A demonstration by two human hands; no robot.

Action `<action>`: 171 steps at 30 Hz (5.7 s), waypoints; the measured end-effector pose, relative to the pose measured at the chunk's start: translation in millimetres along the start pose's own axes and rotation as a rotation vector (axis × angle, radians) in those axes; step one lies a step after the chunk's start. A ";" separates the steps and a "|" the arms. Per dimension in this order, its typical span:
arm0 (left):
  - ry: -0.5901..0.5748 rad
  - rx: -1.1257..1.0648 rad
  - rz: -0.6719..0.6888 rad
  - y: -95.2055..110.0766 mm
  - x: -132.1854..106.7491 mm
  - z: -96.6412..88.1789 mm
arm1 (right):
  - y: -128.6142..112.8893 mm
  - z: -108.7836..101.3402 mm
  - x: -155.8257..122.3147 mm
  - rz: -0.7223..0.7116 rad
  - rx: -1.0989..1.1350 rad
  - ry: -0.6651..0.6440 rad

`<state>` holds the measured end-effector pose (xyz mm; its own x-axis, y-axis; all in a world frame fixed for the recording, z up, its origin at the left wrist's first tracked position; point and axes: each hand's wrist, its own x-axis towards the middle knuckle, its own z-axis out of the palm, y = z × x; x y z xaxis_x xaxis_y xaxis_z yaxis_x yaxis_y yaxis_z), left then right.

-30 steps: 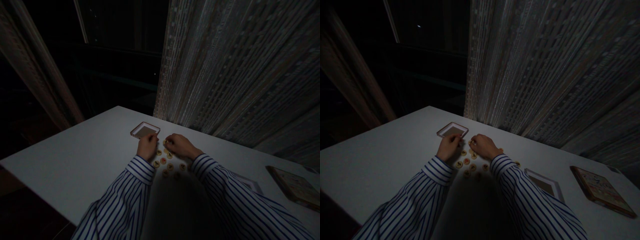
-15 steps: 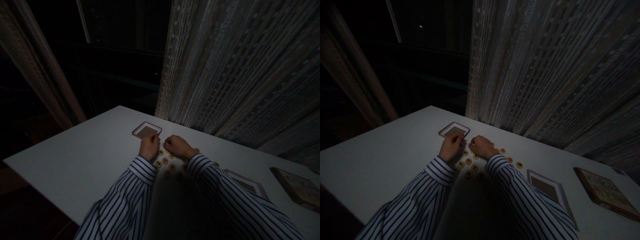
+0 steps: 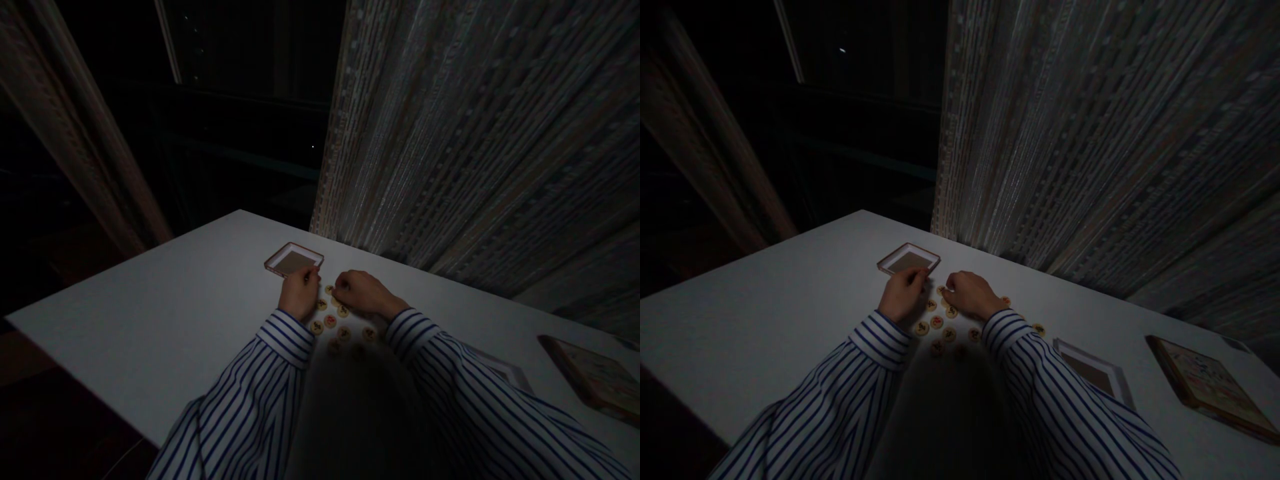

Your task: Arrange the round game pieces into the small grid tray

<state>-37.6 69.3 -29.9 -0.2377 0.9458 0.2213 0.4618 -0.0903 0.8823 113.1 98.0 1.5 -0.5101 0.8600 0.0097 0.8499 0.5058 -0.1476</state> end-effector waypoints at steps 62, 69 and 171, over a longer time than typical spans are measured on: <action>-0.109 -0.013 0.342 6.7 -11.5 5.5 | 4.2 -8.3 -8.7 0.200 1.085 0.003; -0.141 -0.123 0.222 8.4 -12.8 6.0 | 0.8 -12.9 -12.1 0.195 1.033 -0.002; -0.413 -0.628 -0.175 62.5 -68.3 22.2 | 27.3 -53.6 -134.6 -0.163 0.313 0.261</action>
<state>26.5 6.0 0.8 0.1322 0.9912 -0.0071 -0.1536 0.0276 0.9877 212.1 -0.3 49.1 -0.5497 0.7790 0.3017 0.6596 0.6264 -0.4154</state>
